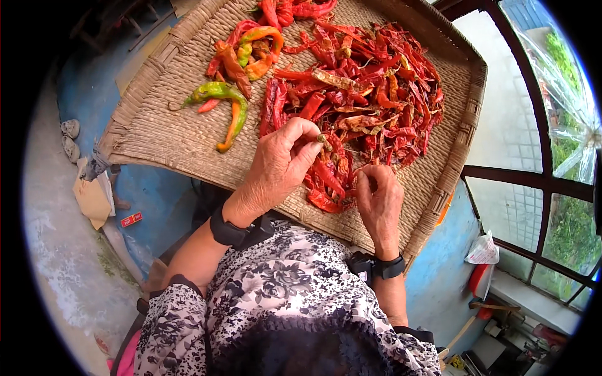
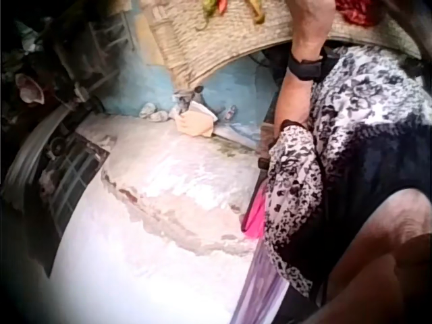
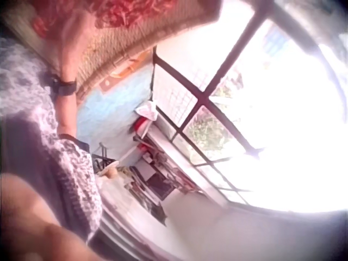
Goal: Manually deseed and clean dried red and green chilies on a woven tray.
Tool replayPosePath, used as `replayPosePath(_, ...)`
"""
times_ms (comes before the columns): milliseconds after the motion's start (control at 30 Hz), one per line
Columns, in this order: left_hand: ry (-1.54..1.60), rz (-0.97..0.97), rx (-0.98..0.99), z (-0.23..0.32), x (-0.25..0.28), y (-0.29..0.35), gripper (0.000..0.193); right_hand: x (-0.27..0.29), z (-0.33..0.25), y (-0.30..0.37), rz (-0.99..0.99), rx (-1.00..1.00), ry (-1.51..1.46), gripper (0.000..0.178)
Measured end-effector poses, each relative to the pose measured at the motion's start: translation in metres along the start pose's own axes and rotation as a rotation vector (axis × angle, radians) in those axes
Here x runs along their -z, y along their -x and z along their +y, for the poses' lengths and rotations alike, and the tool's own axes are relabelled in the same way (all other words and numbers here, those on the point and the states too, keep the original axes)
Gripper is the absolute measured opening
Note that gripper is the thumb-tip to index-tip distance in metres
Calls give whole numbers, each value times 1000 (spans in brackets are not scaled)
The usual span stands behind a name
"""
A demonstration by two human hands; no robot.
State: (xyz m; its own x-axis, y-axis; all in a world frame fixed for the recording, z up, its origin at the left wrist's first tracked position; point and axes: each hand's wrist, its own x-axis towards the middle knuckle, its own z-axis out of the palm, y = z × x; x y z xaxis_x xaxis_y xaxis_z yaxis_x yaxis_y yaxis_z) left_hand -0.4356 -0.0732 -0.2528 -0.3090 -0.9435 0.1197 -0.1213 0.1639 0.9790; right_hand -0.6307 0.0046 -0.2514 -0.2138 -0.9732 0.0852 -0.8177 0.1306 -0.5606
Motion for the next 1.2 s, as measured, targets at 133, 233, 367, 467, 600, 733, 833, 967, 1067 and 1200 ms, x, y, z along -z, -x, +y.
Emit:
replayPosePath(133, 28, -4, 13, 1, -5, 0, 9, -1, -3, -4, -159, 14, 79, 12)
replayPosePath(233, 26, 5, -21, 5, -8, -1, 9, -3, -8, -4, -180, -6, 59, 12)
replayPosePath(367, 5, 20, -36, -1, -6, 0, 8, 15, -4, 1, 49, 38, -64, 10)
replayPosePath(467, -60, 13, -42, -3, -6, 1, 8, 47, -2, 14, 161, 62, -79, 9)
replayPosePath(600, -56, -13, -50, 1, -9, 1, 9, 91, 39, 33, 561, -54, 108, 8)
replayPosePath(733, -39, -39, -15, 5, -15, 0, 11, 117, 66, 28, 728, -74, 498, 12)
replayPosePath(833, -59, -68, -4, 9, -20, 4, 11, 92, 39, 24, 533, -136, -48, 17)
replayPosePath(967, -104, -53, -58, 12, -22, 6, 9, 29, 9, 12, 15, 203, 125, 25)
replayPosePath(1067, -59, -43, -5, 12, -18, 6, 9, 4, 10, -2, -90, 217, 329, 30)
replayPosePath(1200, -74, -33, -15, 8, -17, 5, 10, 2, 15, -8, -122, 255, 346, 27)
